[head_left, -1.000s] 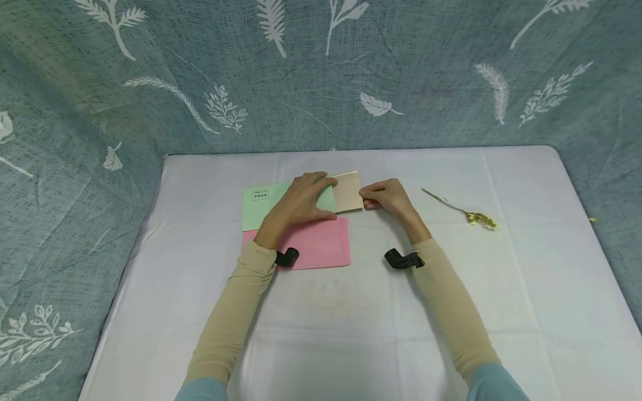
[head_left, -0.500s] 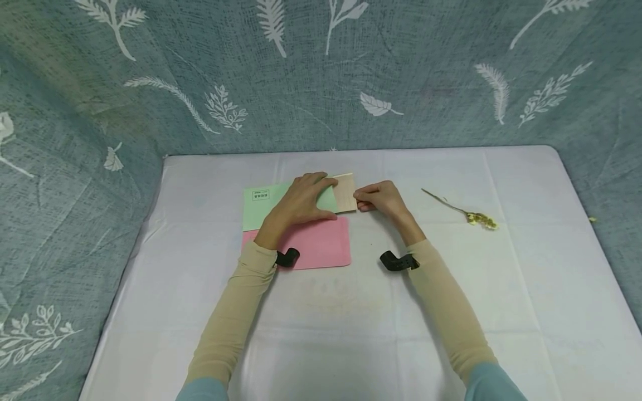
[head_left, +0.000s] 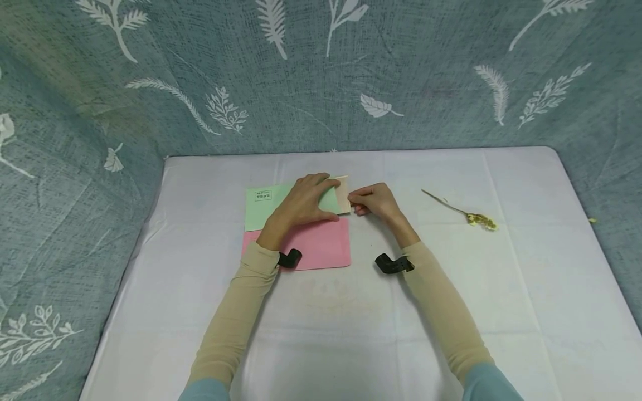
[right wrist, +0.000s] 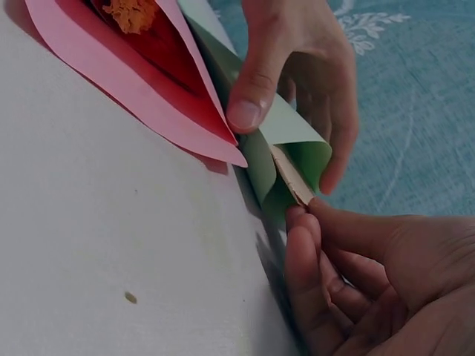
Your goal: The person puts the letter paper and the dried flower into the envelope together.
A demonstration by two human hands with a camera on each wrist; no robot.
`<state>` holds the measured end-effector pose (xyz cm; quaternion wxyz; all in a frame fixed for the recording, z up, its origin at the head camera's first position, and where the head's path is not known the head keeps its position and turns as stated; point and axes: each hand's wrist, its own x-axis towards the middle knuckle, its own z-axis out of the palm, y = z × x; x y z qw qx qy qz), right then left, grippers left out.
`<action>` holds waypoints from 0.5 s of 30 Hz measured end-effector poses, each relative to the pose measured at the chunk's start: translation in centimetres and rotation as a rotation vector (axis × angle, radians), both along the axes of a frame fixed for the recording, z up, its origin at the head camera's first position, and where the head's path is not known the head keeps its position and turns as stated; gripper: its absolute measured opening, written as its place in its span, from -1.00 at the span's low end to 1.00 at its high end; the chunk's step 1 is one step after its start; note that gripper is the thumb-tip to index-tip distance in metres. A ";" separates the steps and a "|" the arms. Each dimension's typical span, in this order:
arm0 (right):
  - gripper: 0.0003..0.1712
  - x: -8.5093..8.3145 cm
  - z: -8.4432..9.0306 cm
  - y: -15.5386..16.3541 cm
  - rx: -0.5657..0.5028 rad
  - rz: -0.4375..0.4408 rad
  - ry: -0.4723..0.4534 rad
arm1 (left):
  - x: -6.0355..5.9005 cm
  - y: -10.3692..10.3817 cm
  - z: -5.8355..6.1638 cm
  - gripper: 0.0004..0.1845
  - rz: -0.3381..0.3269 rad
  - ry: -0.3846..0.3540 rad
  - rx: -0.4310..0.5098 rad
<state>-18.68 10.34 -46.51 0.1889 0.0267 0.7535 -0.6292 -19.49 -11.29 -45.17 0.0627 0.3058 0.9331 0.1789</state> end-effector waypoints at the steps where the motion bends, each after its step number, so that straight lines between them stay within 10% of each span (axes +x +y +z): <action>1: -0.69 0.1 0.0 -0.1 0.005 0.003 0.007 | 0.0 0.0 0.0 -0.12 -0.001 0.000 -0.001; 15: -0.67 0.5 0.1 -1.2 0.043 0.020 0.019 | 0.4 0.0 0.1 -0.13 -0.013 -0.007 -0.002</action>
